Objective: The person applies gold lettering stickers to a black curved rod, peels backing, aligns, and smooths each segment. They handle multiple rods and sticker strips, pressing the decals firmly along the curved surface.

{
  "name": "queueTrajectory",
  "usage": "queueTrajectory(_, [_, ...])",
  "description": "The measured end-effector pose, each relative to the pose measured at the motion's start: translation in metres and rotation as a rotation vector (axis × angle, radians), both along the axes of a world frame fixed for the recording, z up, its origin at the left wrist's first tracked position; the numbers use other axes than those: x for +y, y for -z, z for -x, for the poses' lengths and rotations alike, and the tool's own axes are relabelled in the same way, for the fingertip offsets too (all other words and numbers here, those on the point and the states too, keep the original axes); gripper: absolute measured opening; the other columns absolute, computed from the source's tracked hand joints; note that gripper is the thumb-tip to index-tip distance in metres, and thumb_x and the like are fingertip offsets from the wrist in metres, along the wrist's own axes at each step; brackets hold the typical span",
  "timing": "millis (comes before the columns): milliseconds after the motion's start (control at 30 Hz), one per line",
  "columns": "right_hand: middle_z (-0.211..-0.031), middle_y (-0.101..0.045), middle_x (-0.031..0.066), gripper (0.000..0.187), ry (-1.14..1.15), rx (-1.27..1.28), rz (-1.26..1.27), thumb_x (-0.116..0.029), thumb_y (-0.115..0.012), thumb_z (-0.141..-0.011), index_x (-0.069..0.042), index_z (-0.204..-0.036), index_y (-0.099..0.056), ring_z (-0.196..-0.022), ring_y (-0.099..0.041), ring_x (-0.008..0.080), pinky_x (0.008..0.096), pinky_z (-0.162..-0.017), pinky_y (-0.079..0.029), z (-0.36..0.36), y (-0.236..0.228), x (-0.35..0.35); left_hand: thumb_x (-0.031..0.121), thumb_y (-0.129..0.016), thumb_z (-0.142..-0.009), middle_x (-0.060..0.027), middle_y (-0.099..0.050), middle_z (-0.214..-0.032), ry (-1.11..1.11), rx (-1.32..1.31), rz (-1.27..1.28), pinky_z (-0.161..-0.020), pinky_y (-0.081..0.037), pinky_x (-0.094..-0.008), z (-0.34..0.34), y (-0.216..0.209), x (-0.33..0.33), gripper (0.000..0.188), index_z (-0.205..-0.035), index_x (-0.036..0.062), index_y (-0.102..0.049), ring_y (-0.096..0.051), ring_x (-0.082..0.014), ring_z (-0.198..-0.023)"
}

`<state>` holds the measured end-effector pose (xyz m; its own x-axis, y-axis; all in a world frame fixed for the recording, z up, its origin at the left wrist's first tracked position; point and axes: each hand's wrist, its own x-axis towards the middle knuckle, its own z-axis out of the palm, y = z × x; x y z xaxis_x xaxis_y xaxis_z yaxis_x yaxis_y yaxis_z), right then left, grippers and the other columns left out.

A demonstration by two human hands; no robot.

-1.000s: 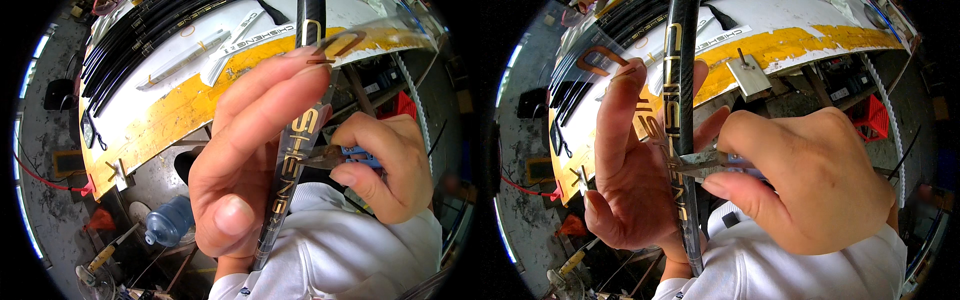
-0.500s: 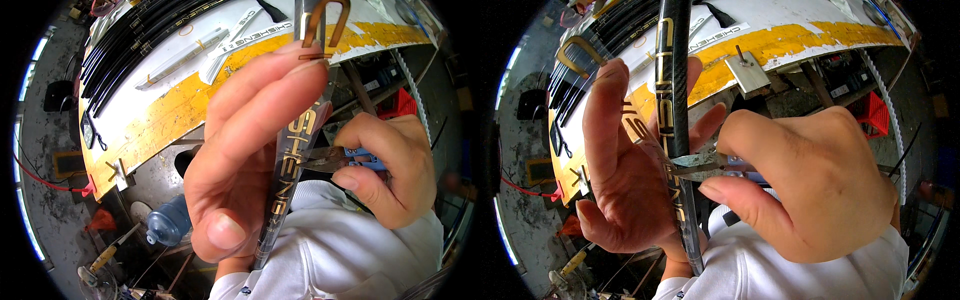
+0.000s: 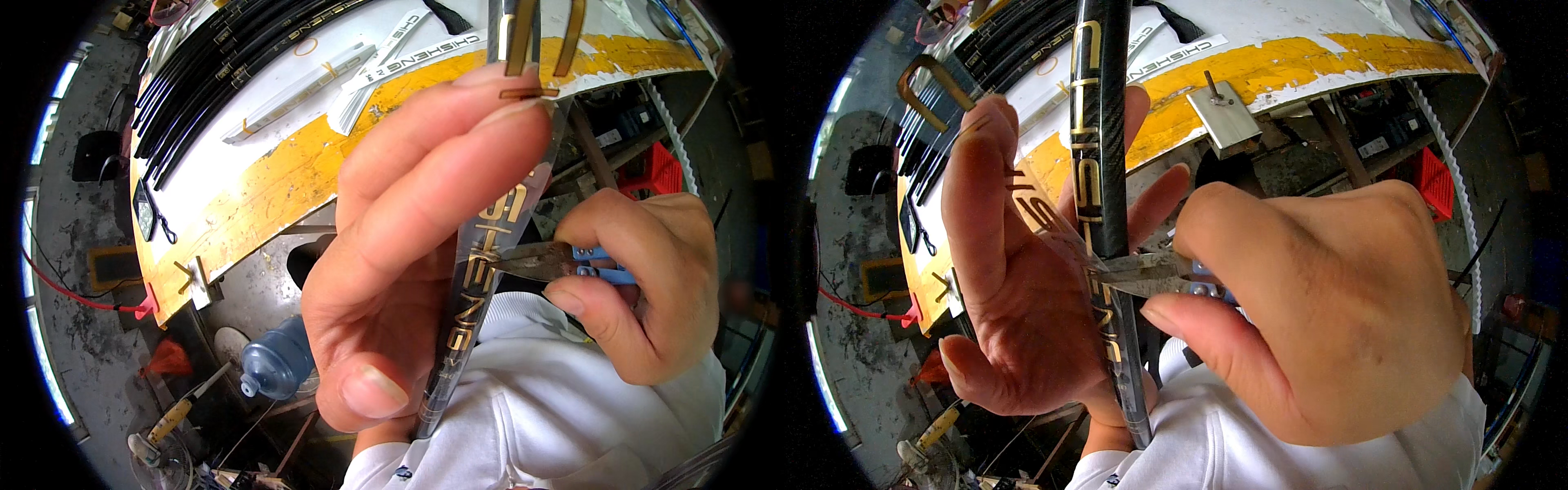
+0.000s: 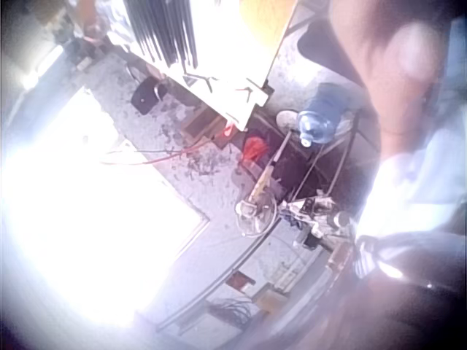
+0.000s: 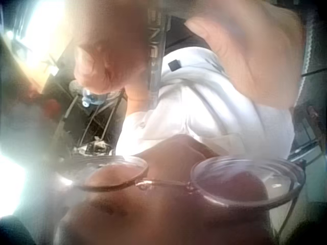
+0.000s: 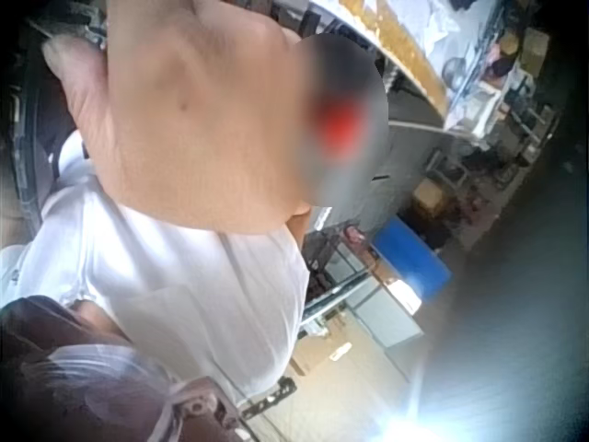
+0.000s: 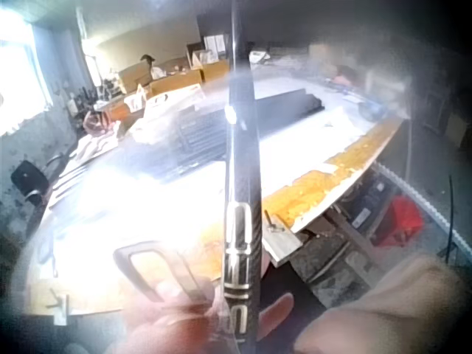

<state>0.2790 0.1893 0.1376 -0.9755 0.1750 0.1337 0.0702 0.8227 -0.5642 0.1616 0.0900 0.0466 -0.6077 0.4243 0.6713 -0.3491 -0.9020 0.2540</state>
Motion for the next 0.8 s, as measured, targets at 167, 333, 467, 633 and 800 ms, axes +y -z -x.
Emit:
queueTrajectory(167, [-0.060, -0.056, 0.0060, 0.019, -0.004, -0.007, -0.006, -0.018, -0.067, -0.068, -0.003, -0.075, -0.058, -0.048, -0.054, 0.0227, 0.0301, -0.050, -0.039, 0.002, -0.001, -0.002, 0.054, -0.047, -0.088, -0.0117, -0.011, -0.154, -0.016, -0.021, -0.024, -0.095, -0.039, -0.0662, -0.001, 0.004, 0.000, 0.087, -0.146, -0.0002, -0.013, -0.020, -0.0616, -0.127])
queueTrajectory(333, [-0.058, -0.055, 0.0060, 0.018, -0.011, 0.027, -0.020, -0.016, -0.067, -0.068, -0.002, -0.075, -0.057, -0.045, -0.052, 0.0216, 0.0299, -0.046, -0.038, 0.002, 0.000, -0.002, 0.055, -0.046, -0.088, -0.0112, -0.011, -0.154, -0.031, -0.004, 0.011, -0.095, -0.038, -0.0668, -0.001, 0.003, -0.004, 0.086, -0.146, 0.0000, -0.014, -0.020, -0.0612, -0.127])
queueTrajectory(467, [-0.056, -0.053, 0.0060, 0.017, -0.042, 0.067, -0.017, -0.014, -0.067, -0.069, -0.002, -0.075, -0.057, -0.041, -0.050, 0.0208, 0.0296, -0.042, -0.037, 0.004, 0.002, -0.002, 0.055, -0.046, -0.088, -0.0104, -0.011, -0.154, -0.038, 0.019, 0.027, -0.096, -0.037, -0.0668, 0.001, 0.003, -0.007, 0.086, -0.146, 0.0001, -0.014, -0.020, -0.0610, -0.127])
queueTrajectory(633, [-0.056, -0.053, 0.0061, 0.018, -0.056, 0.104, -0.041, -0.013, -0.068, -0.068, -0.001, -0.077, -0.057, -0.041, -0.050, 0.0207, 0.0299, -0.042, -0.038, 0.006, 0.003, -0.005, 0.055, -0.045, -0.088, -0.0099, -0.011, -0.154, -0.105, -0.049, 0.130, -0.096, -0.038, -0.0660, -0.006, -0.005, -0.009, 0.086, -0.146, -0.0006, -0.013, -0.021, -0.0611, -0.127])
queueTrajectory(800, [-0.058, -0.056, 0.0064, 0.021, -0.075, 0.116, -0.068, -0.015, -0.069, -0.067, -0.002, -0.078, -0.057, -0.044, -0.054, 0.0217, 0.0302, -0.044, -0.040, 0.006, 0.002, -0.006, 0.055, -0.046, -0.088, -0.0119, -0.011, -0.154, -0.194, -0.153, 0.304, -0.095, -0.039, -0.0660, -0.021, -0.029, -0.015, 0.087, -0.145, -0.0020, -0.013, -0.022, -0.0619, -0.126])
